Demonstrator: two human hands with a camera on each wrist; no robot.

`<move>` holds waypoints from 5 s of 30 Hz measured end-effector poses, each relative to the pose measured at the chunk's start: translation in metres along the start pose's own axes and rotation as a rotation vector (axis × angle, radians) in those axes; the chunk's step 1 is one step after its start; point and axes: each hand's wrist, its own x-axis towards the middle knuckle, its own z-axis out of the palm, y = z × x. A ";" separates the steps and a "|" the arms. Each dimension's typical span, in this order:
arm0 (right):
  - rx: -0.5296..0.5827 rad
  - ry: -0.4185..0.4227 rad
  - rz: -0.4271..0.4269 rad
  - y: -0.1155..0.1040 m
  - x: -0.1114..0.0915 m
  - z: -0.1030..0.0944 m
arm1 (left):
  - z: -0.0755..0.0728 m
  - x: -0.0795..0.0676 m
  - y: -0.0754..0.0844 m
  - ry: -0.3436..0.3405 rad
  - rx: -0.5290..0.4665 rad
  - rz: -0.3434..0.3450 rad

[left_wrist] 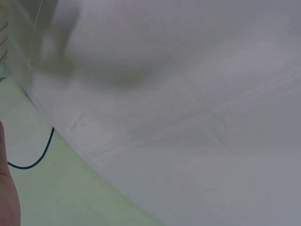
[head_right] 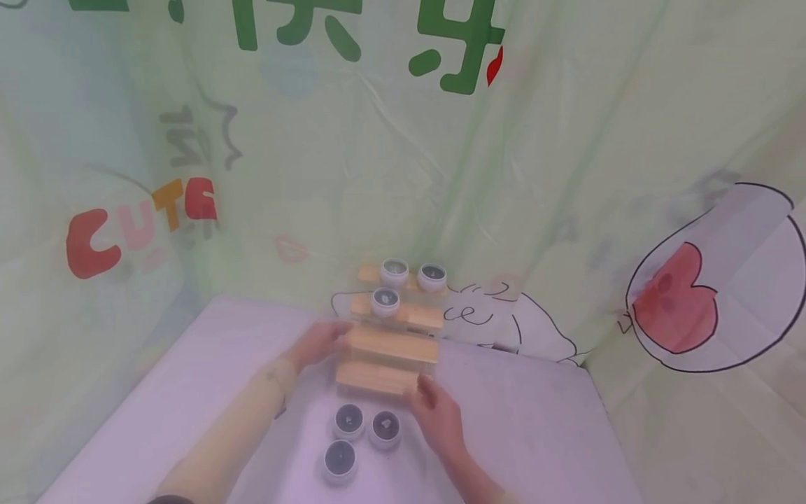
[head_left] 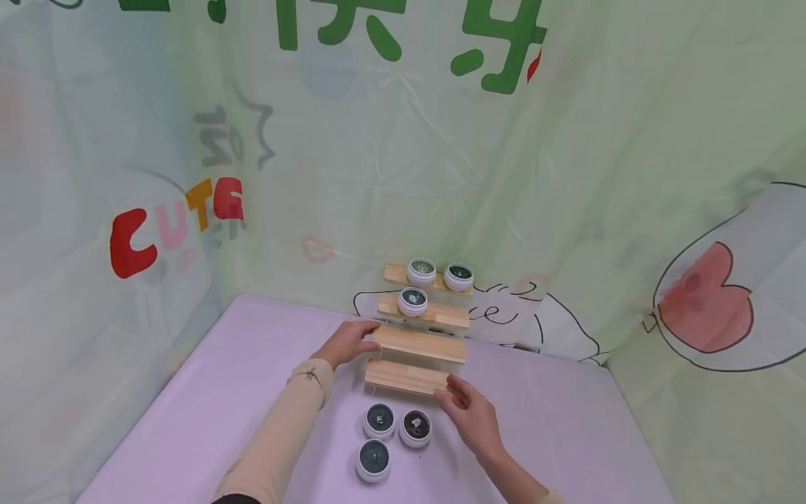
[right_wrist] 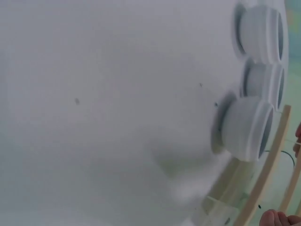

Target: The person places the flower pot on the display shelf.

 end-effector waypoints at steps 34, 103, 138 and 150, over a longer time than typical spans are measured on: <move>0.044 -0.150 0.008 0.052 -0.037 0.038 | -0.001 -0.004 0.005 0.002 -0.013 0.008; 0.136 0.144 0.029 -0.057 0.090 -0.038 | 0.013 0.010 -0.017 0.018 0.044 -0.005; -0.072 0.113 -0.029 -0.055 0.110 -0.023 | 0.006 0.002 -0.003 -0.009 0.028 -0.011; 0.038 0.016 -0.033 -0.039 0.077 -0.026 | 0.014 0.010 -0.017 0.007 0.041 -0.027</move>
